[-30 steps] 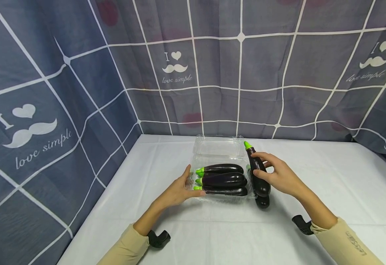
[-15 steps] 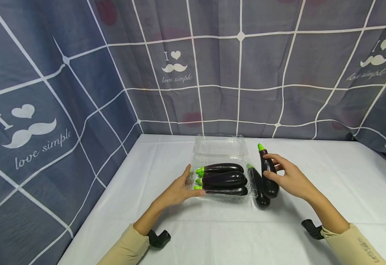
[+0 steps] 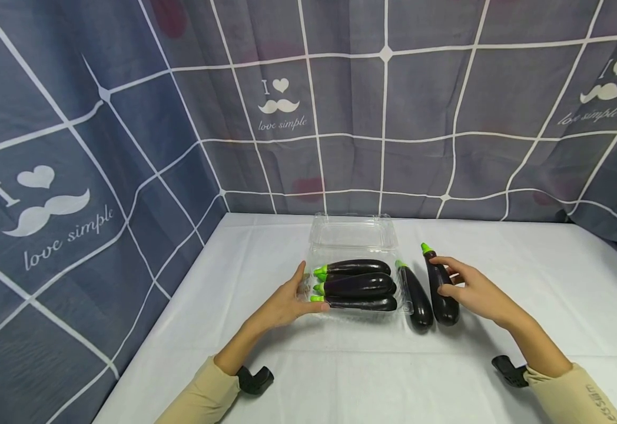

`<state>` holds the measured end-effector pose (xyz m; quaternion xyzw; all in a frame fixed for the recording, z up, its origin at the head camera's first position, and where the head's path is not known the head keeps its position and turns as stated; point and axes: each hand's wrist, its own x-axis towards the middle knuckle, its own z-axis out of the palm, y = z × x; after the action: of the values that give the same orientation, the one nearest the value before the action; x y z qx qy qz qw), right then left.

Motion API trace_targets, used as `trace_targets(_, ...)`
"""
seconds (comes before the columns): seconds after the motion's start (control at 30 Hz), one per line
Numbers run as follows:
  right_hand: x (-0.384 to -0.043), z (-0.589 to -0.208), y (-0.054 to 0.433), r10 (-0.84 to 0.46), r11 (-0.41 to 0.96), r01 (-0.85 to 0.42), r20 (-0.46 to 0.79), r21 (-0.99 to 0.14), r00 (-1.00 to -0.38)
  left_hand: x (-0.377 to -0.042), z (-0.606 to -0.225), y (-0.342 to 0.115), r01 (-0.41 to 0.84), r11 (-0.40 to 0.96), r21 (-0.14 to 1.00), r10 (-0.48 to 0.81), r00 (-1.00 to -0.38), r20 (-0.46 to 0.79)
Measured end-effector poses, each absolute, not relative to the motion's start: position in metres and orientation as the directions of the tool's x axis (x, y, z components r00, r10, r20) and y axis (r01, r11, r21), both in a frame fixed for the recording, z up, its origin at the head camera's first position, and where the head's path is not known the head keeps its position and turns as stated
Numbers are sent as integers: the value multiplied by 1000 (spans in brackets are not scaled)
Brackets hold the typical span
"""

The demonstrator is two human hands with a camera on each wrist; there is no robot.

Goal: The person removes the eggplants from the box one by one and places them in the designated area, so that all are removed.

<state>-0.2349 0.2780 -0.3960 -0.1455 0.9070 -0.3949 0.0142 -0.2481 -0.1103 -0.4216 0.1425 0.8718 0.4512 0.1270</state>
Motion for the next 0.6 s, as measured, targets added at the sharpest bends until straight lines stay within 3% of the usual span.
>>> trace_targets(0.6, -234, -410, 283, -308, 650, -250, 51, -717, -950, -248, -422, -110, 129, 551, 824, 358, -929, -95)
